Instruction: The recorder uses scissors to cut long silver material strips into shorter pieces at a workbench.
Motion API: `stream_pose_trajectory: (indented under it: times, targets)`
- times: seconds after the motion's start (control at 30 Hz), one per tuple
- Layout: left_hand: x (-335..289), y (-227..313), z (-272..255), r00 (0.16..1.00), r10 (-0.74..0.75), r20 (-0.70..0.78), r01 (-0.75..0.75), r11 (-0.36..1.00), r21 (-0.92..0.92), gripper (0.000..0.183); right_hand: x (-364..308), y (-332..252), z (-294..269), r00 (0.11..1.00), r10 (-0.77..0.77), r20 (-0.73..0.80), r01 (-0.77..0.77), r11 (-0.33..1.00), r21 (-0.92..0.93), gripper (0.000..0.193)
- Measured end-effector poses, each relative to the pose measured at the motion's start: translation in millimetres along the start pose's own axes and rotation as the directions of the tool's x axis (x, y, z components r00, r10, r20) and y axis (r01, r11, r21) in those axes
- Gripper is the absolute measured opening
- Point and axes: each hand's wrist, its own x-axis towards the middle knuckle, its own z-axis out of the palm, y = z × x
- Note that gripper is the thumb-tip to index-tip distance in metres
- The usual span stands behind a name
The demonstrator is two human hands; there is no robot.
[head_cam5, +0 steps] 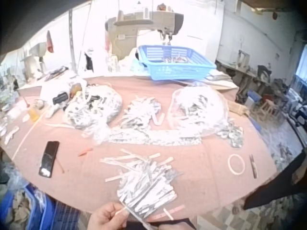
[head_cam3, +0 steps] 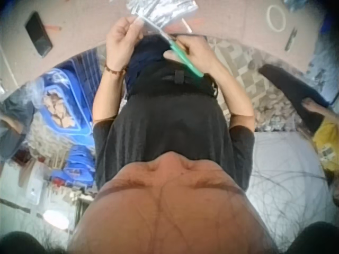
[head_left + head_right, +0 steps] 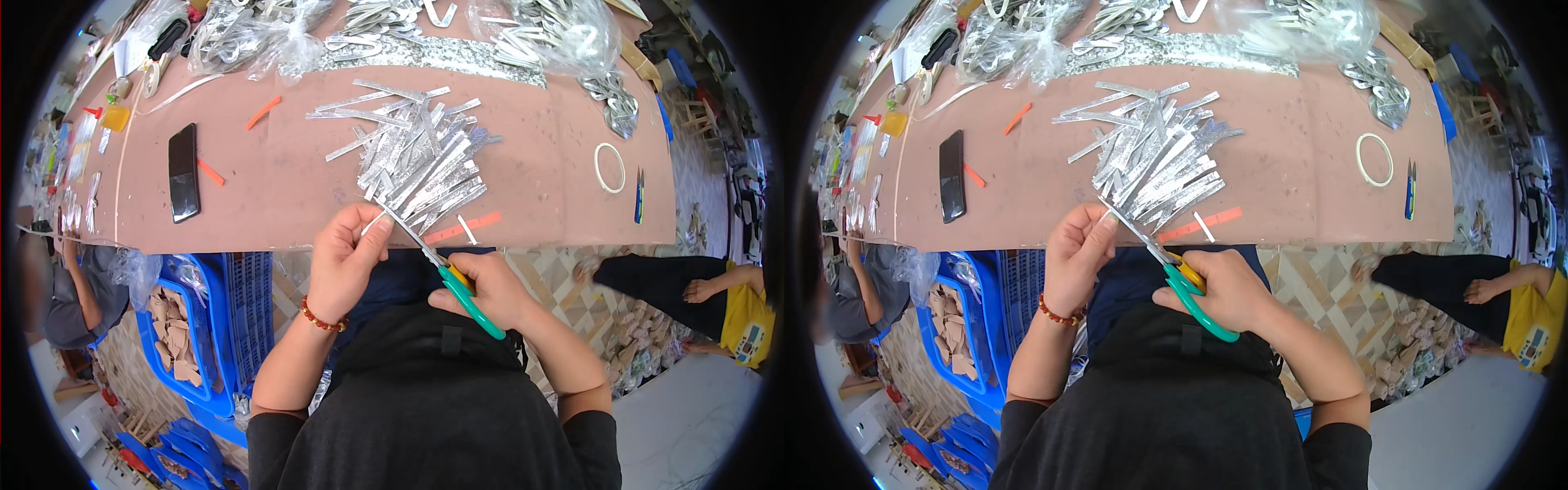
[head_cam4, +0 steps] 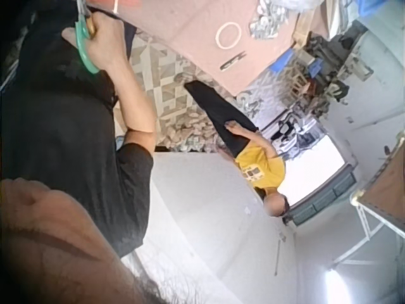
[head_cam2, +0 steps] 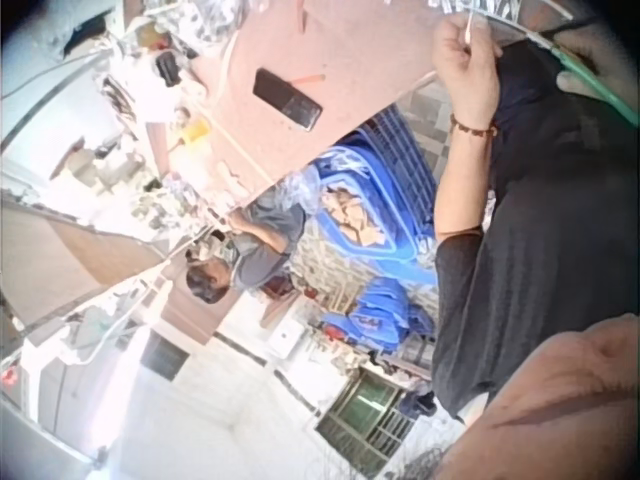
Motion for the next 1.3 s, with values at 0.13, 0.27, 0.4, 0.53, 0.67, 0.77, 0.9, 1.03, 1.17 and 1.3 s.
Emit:
stream_pose_trajectory:
  times: [0.13,0.27,0.4,0.53,0.67,0.77,0.9,1.03,1.17,1.3]
  targets:
    - [-1.3,2.2,-7.5,0.996,-0.068,0.06,0.066,0.997,0.03,0.01,-2.0,-1.4,-1.5,1.0,0.004,0.014,-0.004,1.0,-0.018,0.044]
    - [-5.6,-2.1,-5.5,0.995,-0.094,0.035,0.093,0.996,0.015,0.01,-12.4,5.8,1.6,1.0,0.028,-0.005,-0.028,0.999,0.034,0.04]
    - [-8.1,-3.8,-4.7,0.997,-0.055,0.048,0.055,0.998,-0.009,0.015,-28.7,6.3,-5.6,0.998,-0.026,0.049,0.023,0.997,0.069,0.038]
    - [-21.0,-1.6,9.3,0.99,0.001,0.144,-0.019,0.991,0.131,0.024,-59.1,28.0,-12.4,0.991,-0.123,0.045,0.111,0.971,0.21,0.053]
    - [-19.7,-6.2,25.9,0.98,0.001,0.2,-0.039,0.982,0.187,0.029,-80.7,38.3,-5.5,0.999,-0.03,-0.035,0.034,0.99,0.137,0.07]
    - [-19.3,-6.9,35.3,0.972,-0.013,0.234,-0.049,0.965,0.258,0.031,-87.5,38.8,-2.0,0.998,0.028,-0.061,-0.024,0.997,0.07,0.068]
    - [-21.4,-5.1,42.2,0.963,-0.046,0.267,-0.053,0.935,0.352,0.032,-89.2,42.1,-0.7,0.997,0.075,-0.034,-0.072,0.994,0.085,0.056]
    - [-20.7,-1.9,40.6,0.955,-0.09,0.282,-0.02,0.931,0.364,0.031,-93.6,45.6,-0.1,0.993,0.105,-0.048,-0.097,0.985,0.14,0.047]
    - [-15.3,30.1,24.3,0.846,-0.148,0.512,-0.248,0.74,0.625,0.022,-115.2,62.7,1.1,0.984,0.056,-0.172,0.058,0.802,0.594,0.047]
    - [-11.6,35.6,4.4,0.748,-0.478,0.461,-0.069,0.635,0.77,0.016,-123.0,70.7,0.0,0.948,0.238,-0.211,-0.07,0.805,0.589,0.024]
